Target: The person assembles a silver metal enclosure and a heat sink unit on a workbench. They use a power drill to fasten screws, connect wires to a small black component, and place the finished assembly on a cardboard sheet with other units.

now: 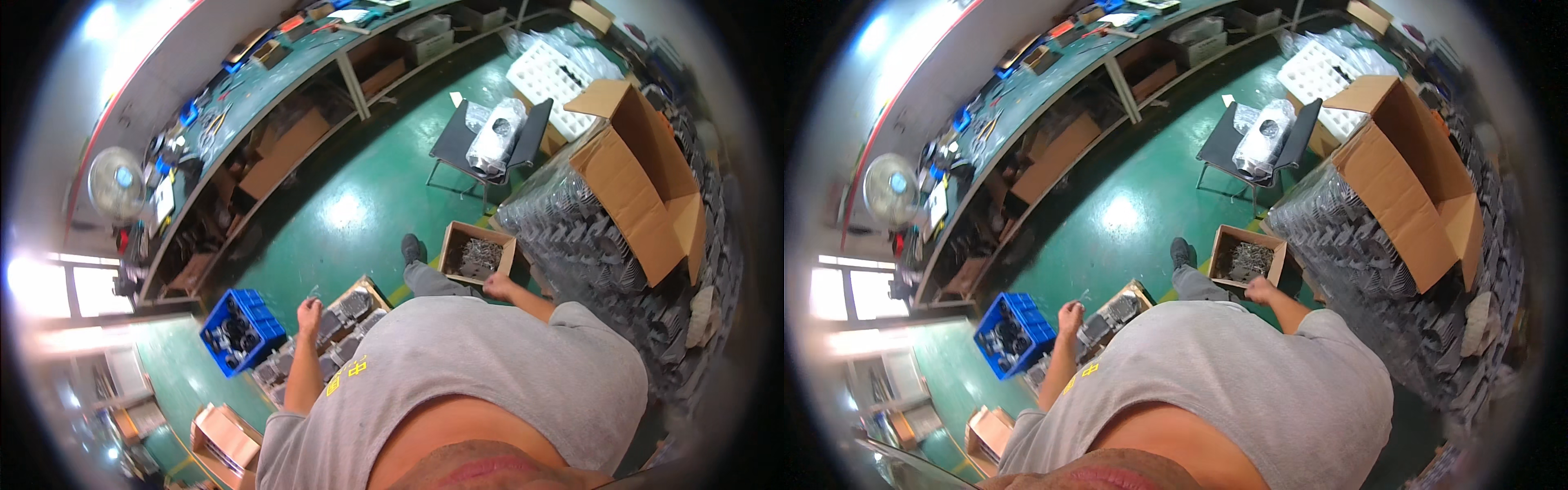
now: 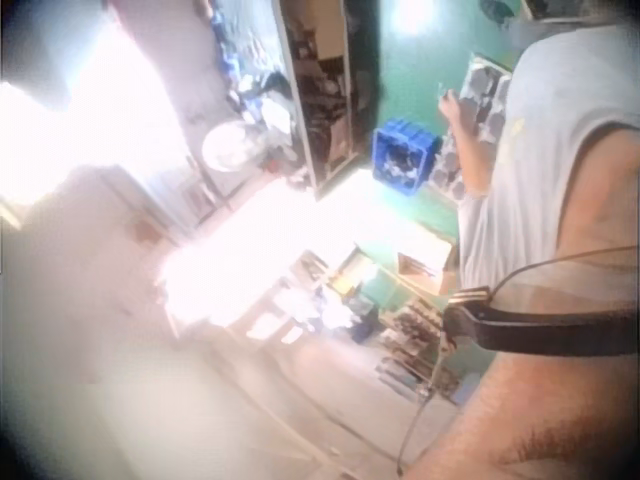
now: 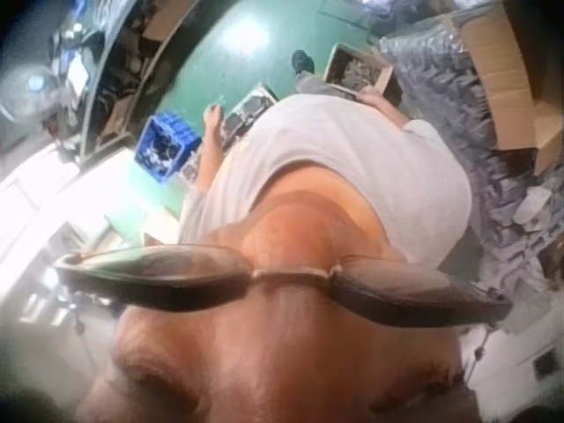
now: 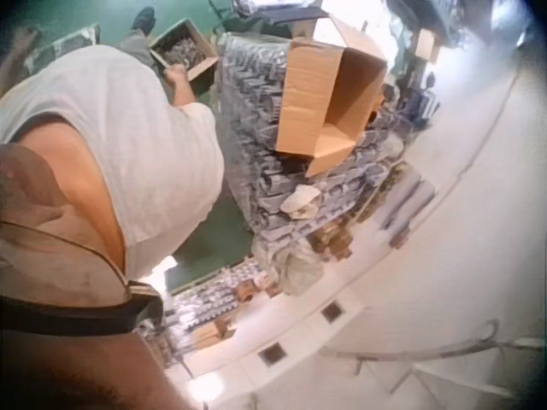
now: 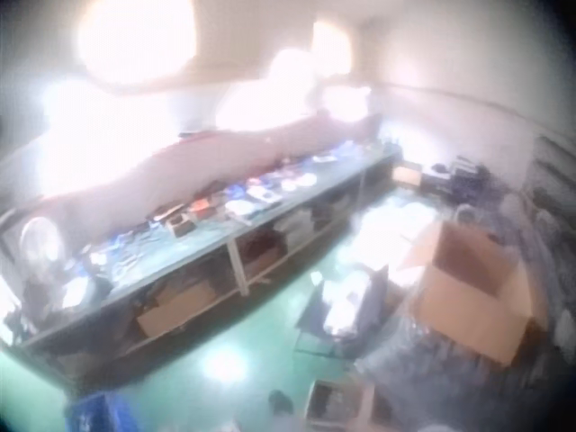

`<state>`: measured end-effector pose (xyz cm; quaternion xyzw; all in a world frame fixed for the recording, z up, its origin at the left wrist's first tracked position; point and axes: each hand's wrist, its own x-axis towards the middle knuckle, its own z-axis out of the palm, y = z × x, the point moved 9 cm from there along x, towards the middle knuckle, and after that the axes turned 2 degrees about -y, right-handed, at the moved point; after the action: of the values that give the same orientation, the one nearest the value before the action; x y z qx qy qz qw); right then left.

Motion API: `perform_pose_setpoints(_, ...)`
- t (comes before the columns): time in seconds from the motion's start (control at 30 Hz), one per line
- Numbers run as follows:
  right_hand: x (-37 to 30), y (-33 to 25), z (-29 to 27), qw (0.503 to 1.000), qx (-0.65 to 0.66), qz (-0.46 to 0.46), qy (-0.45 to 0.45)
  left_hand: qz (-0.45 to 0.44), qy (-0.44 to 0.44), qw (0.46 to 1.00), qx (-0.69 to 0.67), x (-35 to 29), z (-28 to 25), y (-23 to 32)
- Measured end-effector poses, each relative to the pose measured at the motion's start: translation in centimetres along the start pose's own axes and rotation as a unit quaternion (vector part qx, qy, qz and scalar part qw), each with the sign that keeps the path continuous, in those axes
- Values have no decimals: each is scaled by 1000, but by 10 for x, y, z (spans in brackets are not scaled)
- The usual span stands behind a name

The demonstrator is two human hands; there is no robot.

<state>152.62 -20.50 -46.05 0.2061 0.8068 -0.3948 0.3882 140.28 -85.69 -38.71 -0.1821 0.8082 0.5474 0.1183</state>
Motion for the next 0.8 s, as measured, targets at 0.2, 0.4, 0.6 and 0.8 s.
perform_pose_setpoints(0.2, 102, -113, -52, 988, 85, -65, 109, 3, -178, 975, 135, 40, 33, 33)
perform_pose_setpoints(0.4, 158, -204, -95, 975, 82, -109, 175, -86, -222, 938, 253, 110, 10, 8)
perform_pose_setpoints(0.6, 190, -241, -148, 970, 101, 6, 220, -99, -241, 933, 249, 252, 0, 42)
perform_pose_setpoints(0.8, 209, -272, -185, 958, 119, 72, 250, 5, -262, 958, 115, 443, 15, 205)
